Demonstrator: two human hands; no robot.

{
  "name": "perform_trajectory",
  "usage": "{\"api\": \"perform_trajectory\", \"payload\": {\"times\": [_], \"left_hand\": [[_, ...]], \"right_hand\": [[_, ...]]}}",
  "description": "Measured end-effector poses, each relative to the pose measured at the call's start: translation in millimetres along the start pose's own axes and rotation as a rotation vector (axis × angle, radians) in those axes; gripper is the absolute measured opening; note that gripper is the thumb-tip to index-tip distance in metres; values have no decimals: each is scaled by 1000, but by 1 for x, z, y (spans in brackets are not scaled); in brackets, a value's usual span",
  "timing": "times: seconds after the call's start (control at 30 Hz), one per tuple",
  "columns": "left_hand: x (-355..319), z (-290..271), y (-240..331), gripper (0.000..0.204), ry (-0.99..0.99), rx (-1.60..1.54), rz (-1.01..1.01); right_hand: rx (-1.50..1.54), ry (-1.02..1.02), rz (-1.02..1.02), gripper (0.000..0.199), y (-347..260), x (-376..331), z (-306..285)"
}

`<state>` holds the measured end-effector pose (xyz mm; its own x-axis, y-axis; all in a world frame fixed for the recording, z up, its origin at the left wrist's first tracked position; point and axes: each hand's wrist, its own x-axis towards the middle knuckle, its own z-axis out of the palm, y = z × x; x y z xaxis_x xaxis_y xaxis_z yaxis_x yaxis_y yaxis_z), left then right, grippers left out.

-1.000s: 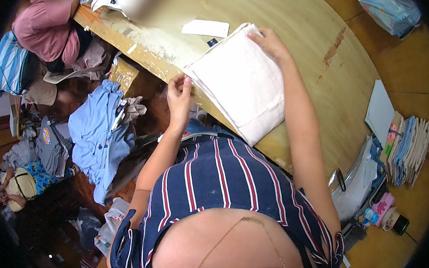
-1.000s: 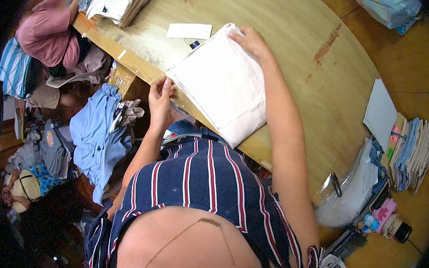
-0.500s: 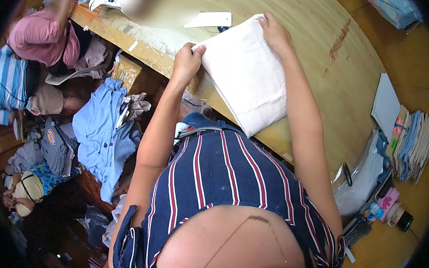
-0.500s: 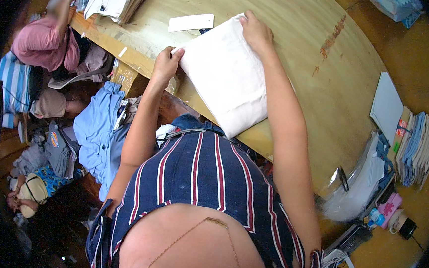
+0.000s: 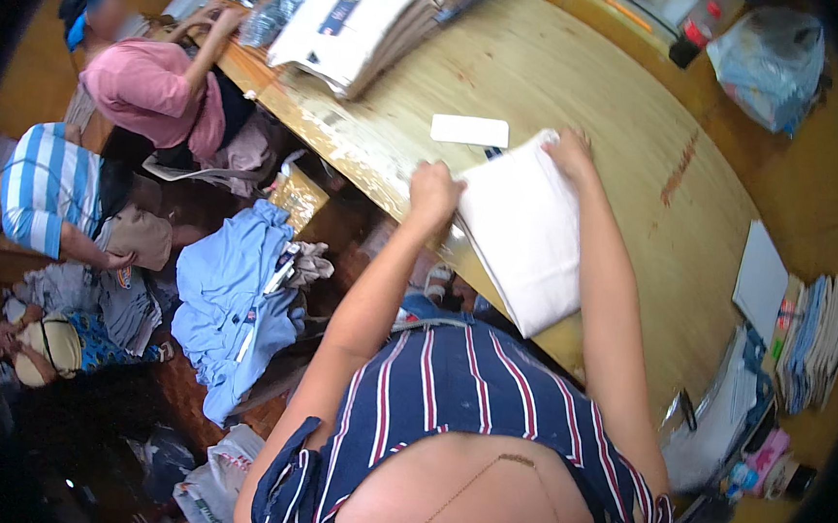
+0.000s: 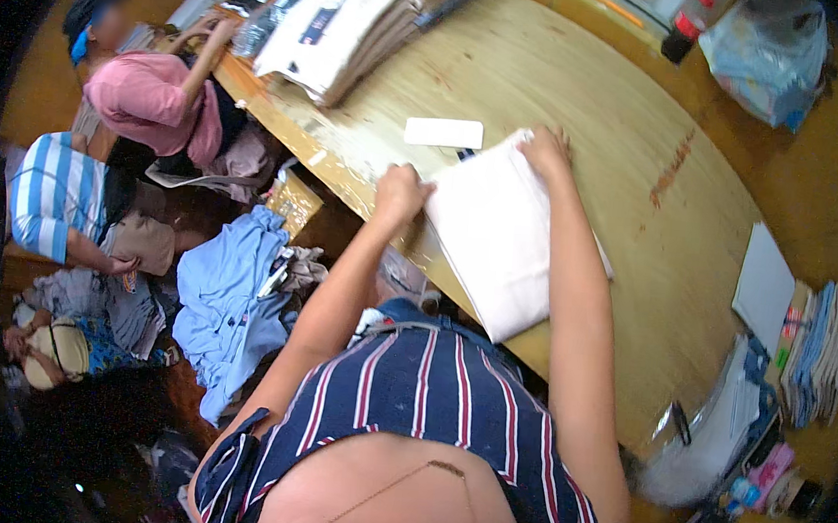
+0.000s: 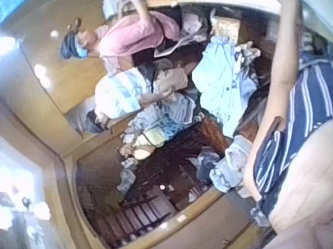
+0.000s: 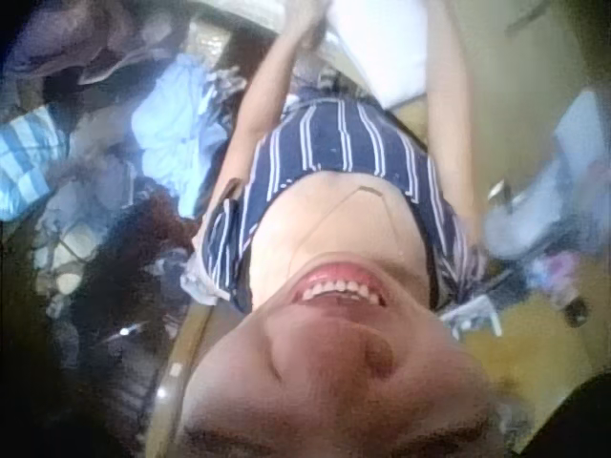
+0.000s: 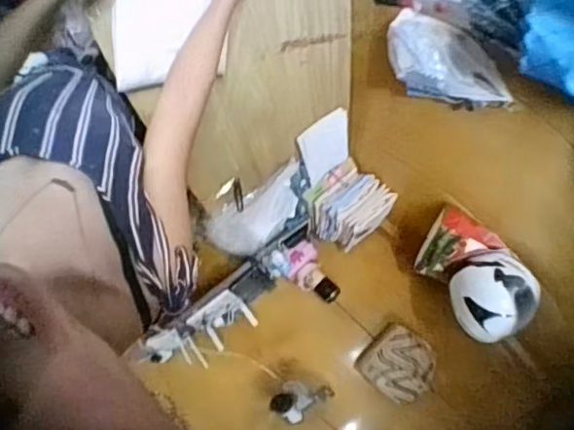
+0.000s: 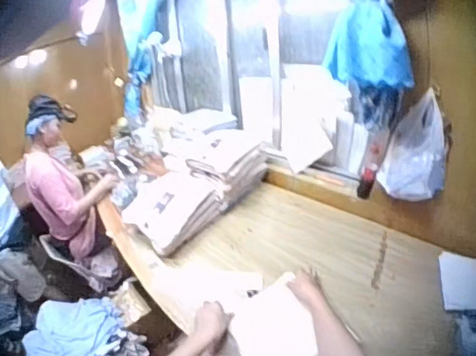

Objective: The person folds shirts by hand, inserting a cardboard sheet and attaching tags with a tagging gun before stacking them on a table.

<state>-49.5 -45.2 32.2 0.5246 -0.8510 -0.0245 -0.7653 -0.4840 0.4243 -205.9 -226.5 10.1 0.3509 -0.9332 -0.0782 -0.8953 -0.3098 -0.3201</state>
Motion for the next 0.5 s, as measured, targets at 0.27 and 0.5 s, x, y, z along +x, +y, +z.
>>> {"api": "perform_trajectory", "payload": {"times": [0.27, 0.5], "left_hand": [[14, -87, 51, 23, 288, -538, 200], [17, -131, 58, 24, 573, -336, 806]], "right_hand": [[690, 357, -219, 26, 1, -27, -126], [662, 399, -524, 25, 22, -87, -155]]}}
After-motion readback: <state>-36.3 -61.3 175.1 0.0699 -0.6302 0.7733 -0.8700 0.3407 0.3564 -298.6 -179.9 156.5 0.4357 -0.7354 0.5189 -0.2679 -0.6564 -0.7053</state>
